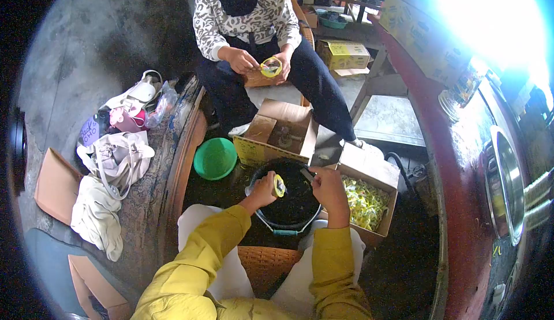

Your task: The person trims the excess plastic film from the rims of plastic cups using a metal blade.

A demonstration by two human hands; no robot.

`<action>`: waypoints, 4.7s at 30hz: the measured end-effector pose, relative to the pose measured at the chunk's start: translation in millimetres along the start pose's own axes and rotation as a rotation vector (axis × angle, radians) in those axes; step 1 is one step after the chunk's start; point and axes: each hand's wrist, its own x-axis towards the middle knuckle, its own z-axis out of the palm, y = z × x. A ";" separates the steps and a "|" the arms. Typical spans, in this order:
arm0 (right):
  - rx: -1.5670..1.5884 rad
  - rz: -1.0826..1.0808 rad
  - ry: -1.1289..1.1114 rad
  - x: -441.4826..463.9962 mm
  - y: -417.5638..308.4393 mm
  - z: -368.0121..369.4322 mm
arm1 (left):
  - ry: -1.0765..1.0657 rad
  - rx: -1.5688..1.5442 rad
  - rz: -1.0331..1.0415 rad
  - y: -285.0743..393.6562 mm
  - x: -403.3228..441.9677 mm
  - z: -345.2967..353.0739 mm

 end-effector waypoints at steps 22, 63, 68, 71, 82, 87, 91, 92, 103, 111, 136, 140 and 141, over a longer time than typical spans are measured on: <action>0.026 -0.003 0.000 0.4 0.6 -3.3 | -0.239 0.631 -0.124 3.0 -5.9 41.7; -0.059 -0.122 0.063 0.7 -12.6 -4.9 | -0.348 0.622 -0.220 24.4 -17.6 43.2; -0.066 -0.133 0.079 0.0 -10.1 -3.3 | -0.282 0.493 -0.266 7.6 -16.7 65.0; -0.104 -0.127 0.068 0.5 -12.1 -5.0 | -0.427 0.599 -0.264 22.7 -15.8 43.2; -0.031 -0.097 0.058 0.4 -18.8 -8.6 | -0.217 0.578 -0.198 17.3 -18.7 44.2; 0.005 -0.078 0.056 -0.2 -16.5 -9.4 | -0.195 0.536 -0.220 13.2 -21.8 44.6; 0.127 -0.039 0.040 0.9 -15.3 -10.7 | -0.422 0.440 -0.239 12.5 -16.7 34.3; 0.175 -0.025 0.033 1.3 -13.6 -12.1 | -0.388 0.433 -0.202 9.6 -18.6 32.9; 0.533 -0.014 0.251 13.3 -2.4 -14.0 | -0.624 -0.423 -0.053 37.4 67.3 -139.7; 0.411 -0.040 0.289 11.1 -26.9 -9.9 | -0.393 -1.250 -0.290 62.3 8.4 -170.8; -0.068 -0.520 0.401 13.2 -57.5 11.5 | 0.243 -0.771 0.227 50.9 -34.9 -136.2; -0.092 -0.536 0.373 12.7 -59.2 15.6 | 0.199 -0.760 0.174 53.3 -36.5 -144.0; -0.096 -0.541 0.373 12.6 -60.2 16.2 | 0.230 -0.699 0.179 56.1 -36.1 -146.5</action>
